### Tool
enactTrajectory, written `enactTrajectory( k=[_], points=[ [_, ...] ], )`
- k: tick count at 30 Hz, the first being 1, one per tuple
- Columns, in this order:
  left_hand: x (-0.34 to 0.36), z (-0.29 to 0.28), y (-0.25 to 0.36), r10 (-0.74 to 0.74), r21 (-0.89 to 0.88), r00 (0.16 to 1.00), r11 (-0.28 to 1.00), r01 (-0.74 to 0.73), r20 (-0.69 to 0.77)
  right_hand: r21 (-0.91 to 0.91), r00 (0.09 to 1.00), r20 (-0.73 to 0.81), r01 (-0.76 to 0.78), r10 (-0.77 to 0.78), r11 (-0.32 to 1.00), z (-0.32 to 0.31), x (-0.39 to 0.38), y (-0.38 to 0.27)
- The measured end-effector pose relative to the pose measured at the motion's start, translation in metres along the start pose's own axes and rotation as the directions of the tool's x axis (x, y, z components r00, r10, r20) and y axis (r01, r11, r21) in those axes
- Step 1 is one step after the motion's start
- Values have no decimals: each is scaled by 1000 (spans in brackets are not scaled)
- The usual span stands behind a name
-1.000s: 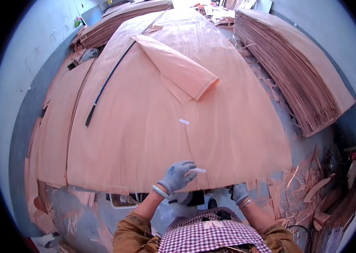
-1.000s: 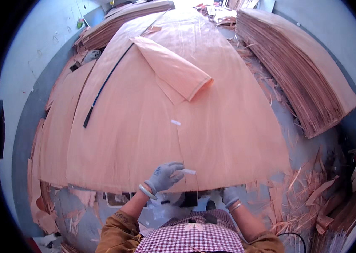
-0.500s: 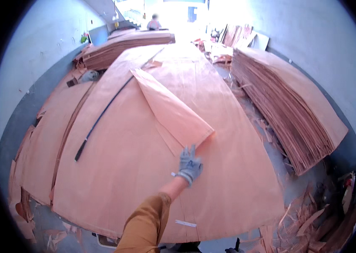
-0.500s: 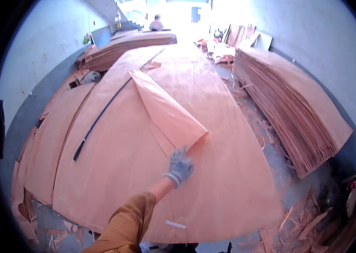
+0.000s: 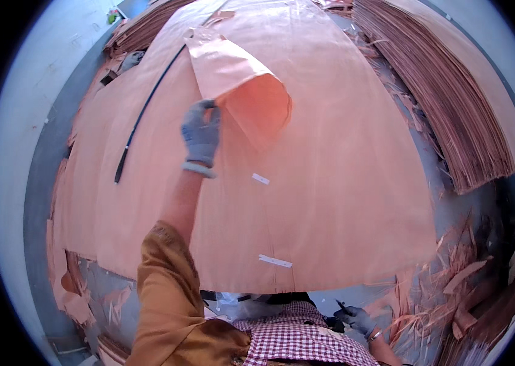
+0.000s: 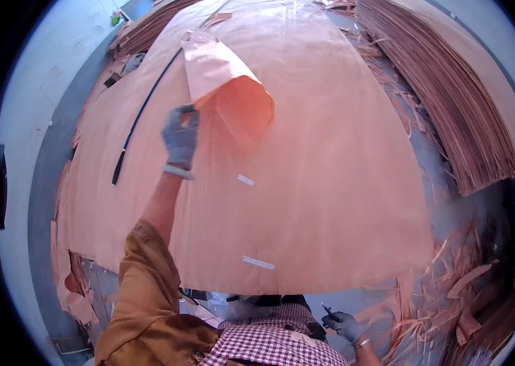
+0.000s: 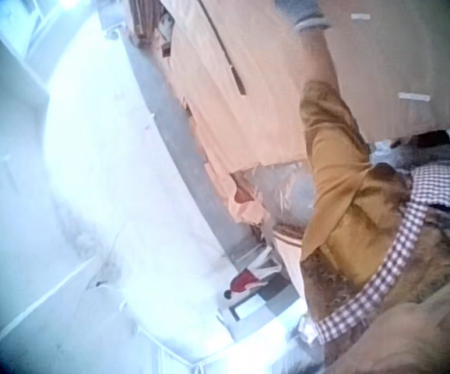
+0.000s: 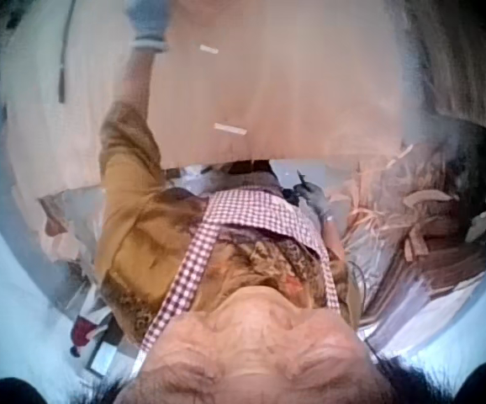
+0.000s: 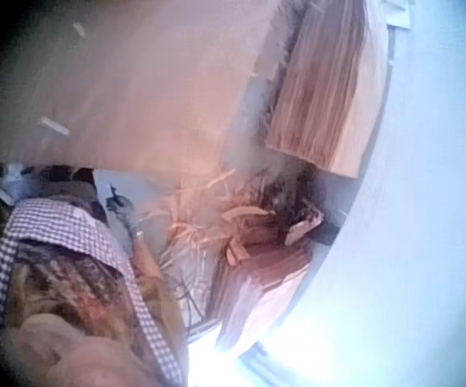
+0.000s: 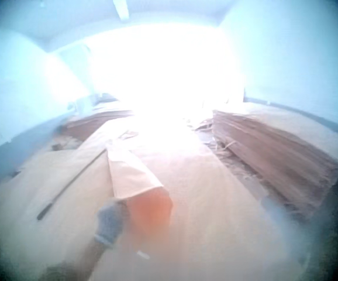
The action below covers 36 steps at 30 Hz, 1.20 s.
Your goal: The person trims large sheets of wood veneer using a utility knife along a metal guide and stacks the cut pieces on top of other veneer piles.
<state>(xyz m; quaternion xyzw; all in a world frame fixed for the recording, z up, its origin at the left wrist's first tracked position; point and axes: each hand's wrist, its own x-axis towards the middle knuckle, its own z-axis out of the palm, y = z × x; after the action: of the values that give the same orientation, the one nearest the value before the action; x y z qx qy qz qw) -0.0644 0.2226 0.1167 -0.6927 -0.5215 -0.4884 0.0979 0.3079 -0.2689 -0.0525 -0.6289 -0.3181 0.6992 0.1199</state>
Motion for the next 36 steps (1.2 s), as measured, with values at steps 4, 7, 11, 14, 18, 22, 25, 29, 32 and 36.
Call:
enactTrajectory(
  k=[4,7,11,14,18,22,25,29,32,36],
  points=[
    [9,-111,-49,-316,-272,899,933,236,-304,-220,893,278,418,-354,881,-4,14,-15],
    [-3,-200,-79,-576,-533,704,781,326,-414,-143,826,434,457,-360,878,8,17,-32],
    [-78,-316,-203,-750,-641,453,654,402,-482,-18,813,457,414,-361,910,44,20,-53],
    [-168,-402,-283,-905,-751,269,425,506,-331,-56,873,419,298,-249,953,96,9,-89],
    [-266,-462,-361,-951,-870,117,309,385,-286,-65,854,374,413,-362,908,162,25,-106],
    [-364,-535,-362,-902,-630,230,421,653,-364,-15,810,445,434,-383,901,209,41,-132],
    [-321,-497,-273,-996,-882,31,93,462,-89,-142,883,334,394,-331,908,228,24,-155],
    [-341,-477,-223,-901,-541,433,357,762,15,159,900,282,298,-332,941,252,28,-183],
    [-319,-465,-170,-570,-81,798,801,593,195,59,771,495,431,-402,900,249,49,-176],
    [-312,-453,-171,-392,346,790,906,243,471,-65,831,381,463,-407,884,256,42,-171]
  ],
)
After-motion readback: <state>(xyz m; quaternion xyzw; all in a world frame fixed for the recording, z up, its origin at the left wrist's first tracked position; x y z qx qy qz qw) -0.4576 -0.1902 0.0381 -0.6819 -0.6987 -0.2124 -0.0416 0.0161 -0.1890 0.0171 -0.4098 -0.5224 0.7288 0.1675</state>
